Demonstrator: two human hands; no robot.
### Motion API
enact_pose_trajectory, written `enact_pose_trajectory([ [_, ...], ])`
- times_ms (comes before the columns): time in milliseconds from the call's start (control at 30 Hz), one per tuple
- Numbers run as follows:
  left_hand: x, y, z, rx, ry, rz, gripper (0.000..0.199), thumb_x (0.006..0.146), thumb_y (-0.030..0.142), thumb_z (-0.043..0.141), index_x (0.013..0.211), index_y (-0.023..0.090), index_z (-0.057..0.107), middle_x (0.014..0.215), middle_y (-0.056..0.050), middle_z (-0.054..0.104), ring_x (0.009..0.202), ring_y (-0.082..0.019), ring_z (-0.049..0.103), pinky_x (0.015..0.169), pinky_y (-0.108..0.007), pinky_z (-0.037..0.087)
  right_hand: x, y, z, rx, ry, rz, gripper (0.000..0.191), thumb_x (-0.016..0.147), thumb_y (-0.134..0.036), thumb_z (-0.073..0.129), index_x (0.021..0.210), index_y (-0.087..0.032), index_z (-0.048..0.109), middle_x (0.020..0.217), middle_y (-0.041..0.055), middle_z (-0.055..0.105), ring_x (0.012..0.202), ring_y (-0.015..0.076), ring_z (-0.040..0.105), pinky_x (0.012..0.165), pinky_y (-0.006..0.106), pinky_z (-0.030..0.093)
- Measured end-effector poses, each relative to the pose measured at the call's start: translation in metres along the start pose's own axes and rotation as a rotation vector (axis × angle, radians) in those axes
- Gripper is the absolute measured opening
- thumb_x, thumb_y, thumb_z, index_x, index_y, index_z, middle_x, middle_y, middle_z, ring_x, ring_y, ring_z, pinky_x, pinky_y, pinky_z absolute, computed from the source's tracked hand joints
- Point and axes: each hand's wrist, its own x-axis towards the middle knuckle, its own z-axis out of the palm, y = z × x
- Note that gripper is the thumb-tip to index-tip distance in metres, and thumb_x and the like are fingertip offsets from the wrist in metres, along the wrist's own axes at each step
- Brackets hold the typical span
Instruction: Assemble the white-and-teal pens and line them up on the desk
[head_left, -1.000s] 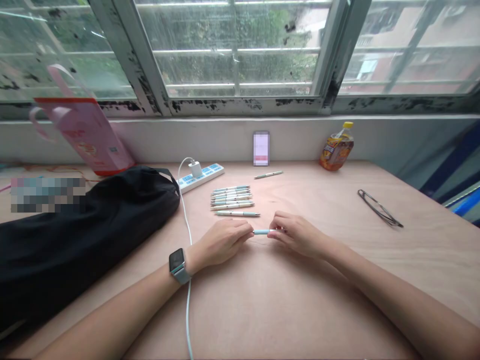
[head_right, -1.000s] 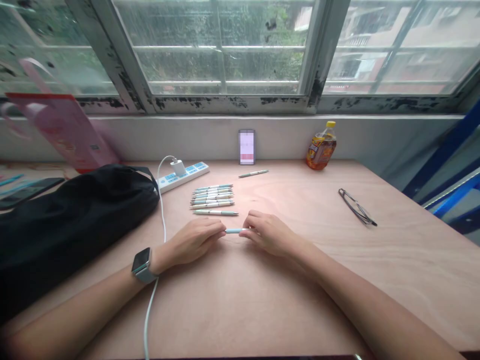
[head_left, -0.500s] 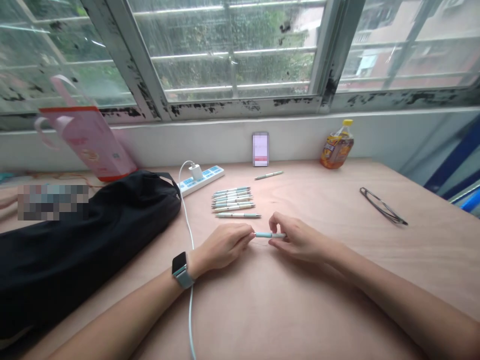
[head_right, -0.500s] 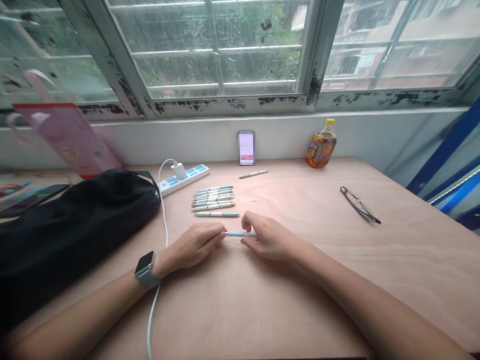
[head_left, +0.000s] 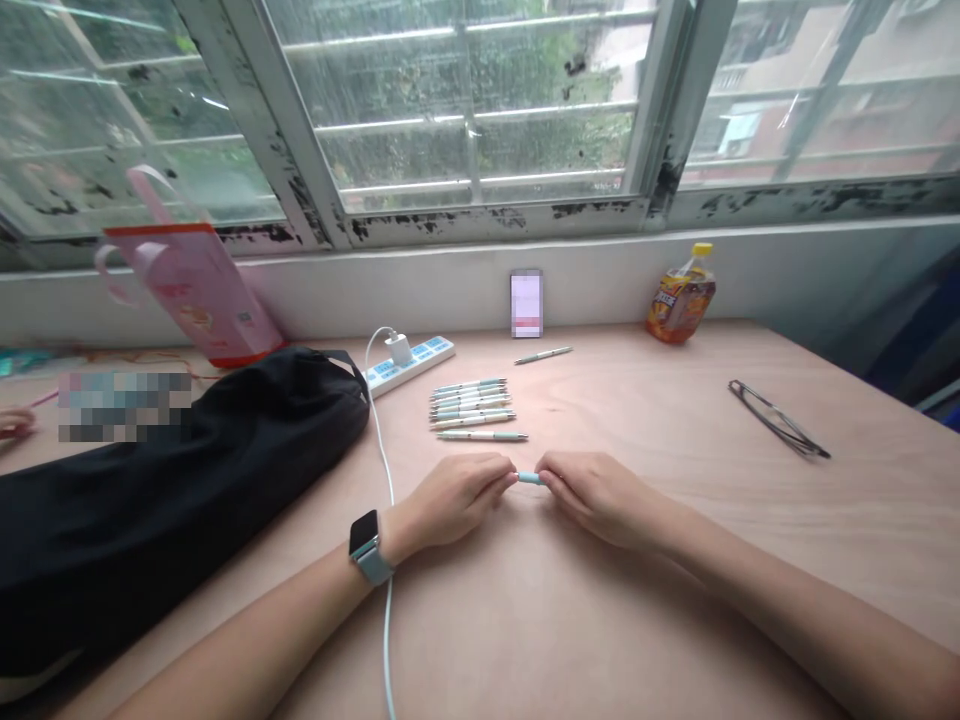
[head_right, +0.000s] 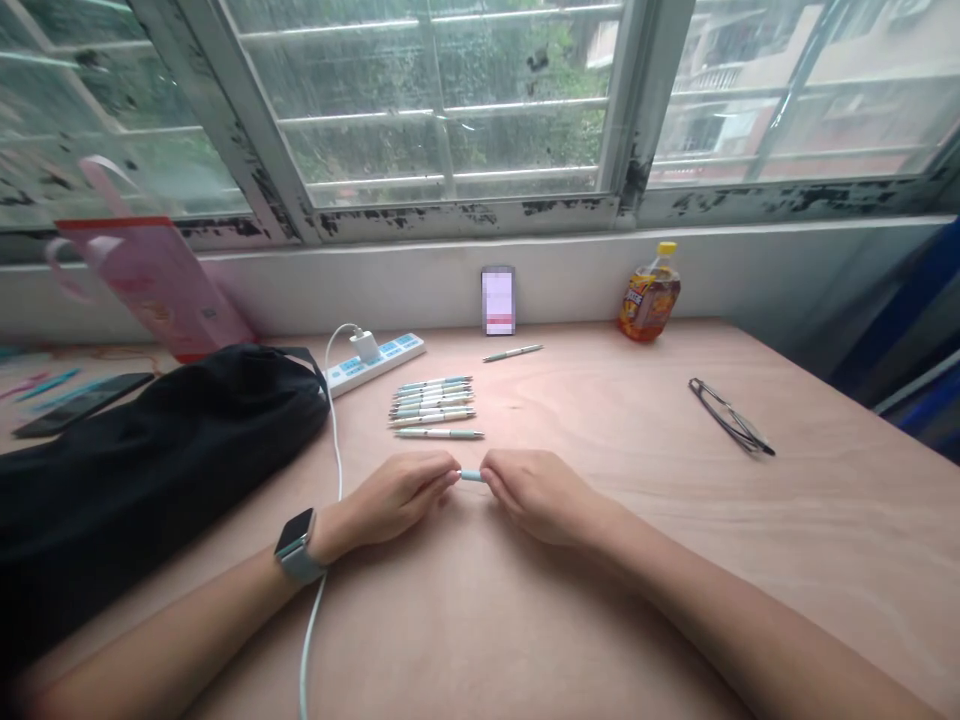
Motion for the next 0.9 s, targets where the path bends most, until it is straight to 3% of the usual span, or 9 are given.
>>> enact_pose_trajectory([
  [67, 0.0, 0.0, 0.0, -0.008, -0.008, -0.004, 0.037, 0.105, 0.031, 0.034, 0.078, 0.018, 0.056, 0.073, -0.001, 0.06, 0.065, -0.013, 0.052, 0.065, -0.025, 0.04, 0.0, 0.002, 0.002, -0.052, 0.048, 0.033, 0.013, 0.098, -0.027, 0.046, 0.099, -0.019, 0.056, 0.085, 0.0058, 0.067, 0.071, 0.0177, 0.059, 0.065, 0.026, 0.038],
  [200, 0.0, 0.0, 0.002, -0.029, -0.009, -0.016, 0.038, 0.105, 0.031, 0.033, 0.079, 0.018, 0.057, 0.074, -0.001, 0.062, 0.065, -0.013, 0.053, 0.066, -0.026, 0.041, 0.0, 0.006, 0.002, -0.022, 0.061, 0.017, 0.022, 0.094, -0.026, 0.054, 0.115, -0.019, 0.052, 0.094, 0.0065, 0.069, 0.073, 0.0173, 0.061, 0.065, 0.026, 0.04],
  [367, 0.0, 0.0, 0.004, -0.045, -0.003, -0.042, 0.035, 0.104, 0.03, 0.036, 0.078, 0.018, 0.056, 0.074, -0.001, 0.061, 0.066, -0.013, 0.054, 0.066, -0.025, 0.041, 0.002, 0.01, 0.004, -0.105, 0.055, -0.067, 0.022, 0.102, -0.03, 0.041, 0.095, -0.019, 0.059, 0.09, 0.0074, 0.068, 0.078, 0.0175, 0.061, 0.069, 0.027, 0.041],
  [467, 0.001, 0.0, 0.004, -0.075, 0.003, -0.053, 0.035, 0.104, 0.03, 0.034, 0.079, 0.018, 0.055, 0.073, -0.001, 0.061, 0.066, -0.013, 0.053, 0.065, -0.025, 0.041, 0.001, 0.012, 0.006, -0.114, 0.082, -0.005, 0.008, 0.096, -0.024, 0.052, 0.101, -0.019, 0.056, 0.087, 0.0056, 0.068, 0.072, 0.0167, 0.06, 0.064, 0.025, 0.038],
  [600, 0.001, -0.002, 0.005, -0.075, 0.024, -0.069, 0.036, 0.104, 0.03, 0.033, 0.078, 0.018, 0.054, 0.073, 0.0, 0.059, 0.066, -0.013, 0.051, 0.064, -0.025, 0.039, 0.001, 0.012, 0.004, -0.079, 0.084, -0.039, 0.018, 0.1, -0.027, 0.047, 0.113, -0.019, 0.055, 0.102, 0.0092, 0.069, 0.084, 0.0189, 0.063, 0.071, 0.027, 0.042],
  [700, 0.002, -0.002, 0.005, -0.061, 0.03, -0.066, 0.034, 0.104, 0.029, 0.034, 0.078, 0.018, 0.053, 0.074, 0.0, 0.059, 0.067, -0.013, 0.051, 0.065, -0.025, 0.038, 0.004, 0.013, 0.003, -0.089, 0.053, -0.095, 0.024, 0.104, -0.03, 0.038, 0.103, -0.019, 0.059, 0.1, 0.0097, 0.068, 0.085, 0.0188, 0.062, 0.073, 0.028, 0.043],
  [767, 0.001, -0.002, 0.006, -0.06, 0.031, -0.067, 0.034, 0.104, 0.03, 0.034, 0.079, 0.018, 0.053, 0.073, 0.0, 0.059, 0.066, -0.013, 0.051, 0.064, -0.025, 0.038, 0.005, 0.014, 0.004, -0.117, 0.058, -0.074, 0.019, 0.102, -0.029, 0.044, 0.095, -0.018, 0.058, 0.094, 0.0087, 0.067, 0.08, 0.018, 0.06, 0.07, 0.027, 0.041],
  [833, 0.001, -0.001, 0.005, -0.067, 0.037, -0.075, 0.036, 0.105, 0.032, 0.032, 0.079, 0.018, 0.053, 0.071, 0.0, 0.058, 0.064, -0.013, 0.05, 0.063, -0.025, 0.037, 0.004, 0.015, 0.005, -0.13, 0.093, -0.023, 0.007, 0.097, -0.024, 0.052, 0.096, -0.018, 0.056, 0.091, 0.0071, 0.067, 0.075, 0.017, 0.059, 0.066, 0.026, 0.039],
  [900, 0.001, -0.001, 0.004, -0.074, 0.041, -0.083, 0.039, 0.105, 0.034, 0.031, 0.078, 0.018, 0.054, 0.069, 0.001, 0.057, 0.063, -0.013, 0.05, 0.061, -0.025, 0.037, 0.003, 0.015, 0.006, -0.119, 0.106, 0.015, 0.011, 0.094, -0.019, 0.053, 0.104, -0.019, 0.055, 0.09, 0.0054, 0.067, 0.073, 0.0162, 0.059, 0.064, 0.025, 0.038],
])
